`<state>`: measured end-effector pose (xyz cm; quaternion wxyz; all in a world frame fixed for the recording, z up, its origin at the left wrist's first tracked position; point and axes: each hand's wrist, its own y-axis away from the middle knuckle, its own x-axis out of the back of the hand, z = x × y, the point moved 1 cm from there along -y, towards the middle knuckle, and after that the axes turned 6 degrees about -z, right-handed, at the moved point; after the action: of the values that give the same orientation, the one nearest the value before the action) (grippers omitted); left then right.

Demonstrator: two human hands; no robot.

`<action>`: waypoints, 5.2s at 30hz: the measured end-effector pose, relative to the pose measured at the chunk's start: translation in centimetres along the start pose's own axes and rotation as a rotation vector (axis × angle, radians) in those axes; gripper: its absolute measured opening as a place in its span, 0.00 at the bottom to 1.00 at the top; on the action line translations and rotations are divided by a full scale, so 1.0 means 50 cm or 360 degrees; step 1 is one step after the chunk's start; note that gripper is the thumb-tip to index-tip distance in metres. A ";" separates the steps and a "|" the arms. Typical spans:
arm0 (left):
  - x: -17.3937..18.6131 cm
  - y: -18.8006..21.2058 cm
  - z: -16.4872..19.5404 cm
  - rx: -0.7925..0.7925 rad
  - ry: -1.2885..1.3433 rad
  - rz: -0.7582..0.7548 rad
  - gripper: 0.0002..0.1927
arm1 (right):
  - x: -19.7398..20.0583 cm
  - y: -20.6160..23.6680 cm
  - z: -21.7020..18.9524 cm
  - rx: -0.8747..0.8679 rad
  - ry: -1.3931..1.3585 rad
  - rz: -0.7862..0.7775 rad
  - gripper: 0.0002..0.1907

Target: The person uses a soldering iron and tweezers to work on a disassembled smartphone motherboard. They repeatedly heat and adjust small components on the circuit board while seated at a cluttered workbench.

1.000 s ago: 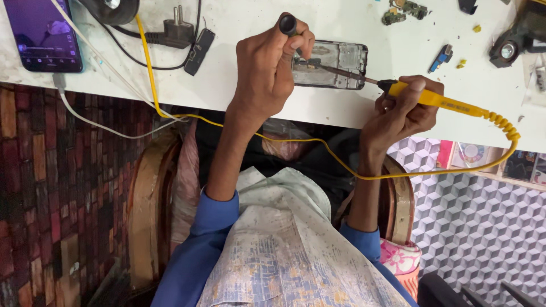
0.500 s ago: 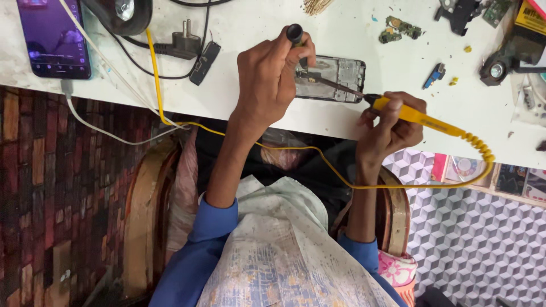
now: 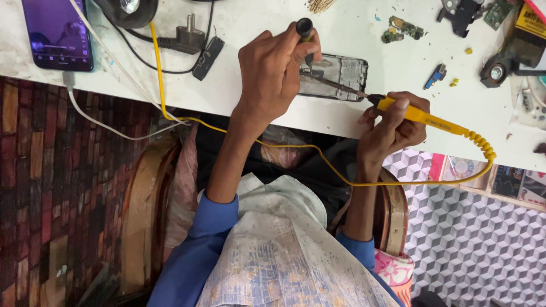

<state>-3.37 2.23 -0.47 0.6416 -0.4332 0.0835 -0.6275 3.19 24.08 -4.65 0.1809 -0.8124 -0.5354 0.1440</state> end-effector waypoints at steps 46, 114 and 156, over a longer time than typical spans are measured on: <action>0.007 0.000 -0.001 -0.0044 -0.0020 0.0044 0.04 | -0.004 -0.002 -0.003 -0.0053 0.0005 -0.0102 0.18; 0.015 -0.012 -0.001 -0.0019 -0.0062 0.0063 0.02 | -0.005 0.006 -0.004 -0.0091 0.0092 -0.0046 0.18; 0.311 0.169 -0.011 0.0943 -0.1603 0.0403 0.49 | -0.103 -0.055 -0.201 0.0338 0.1108 -0.0537 0.10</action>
<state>5.55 -13.04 0.36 0.7655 -0.4667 -0.3586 -0.2602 3.27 18.93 5.77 0.4554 -0.6902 -0.5500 -0.1171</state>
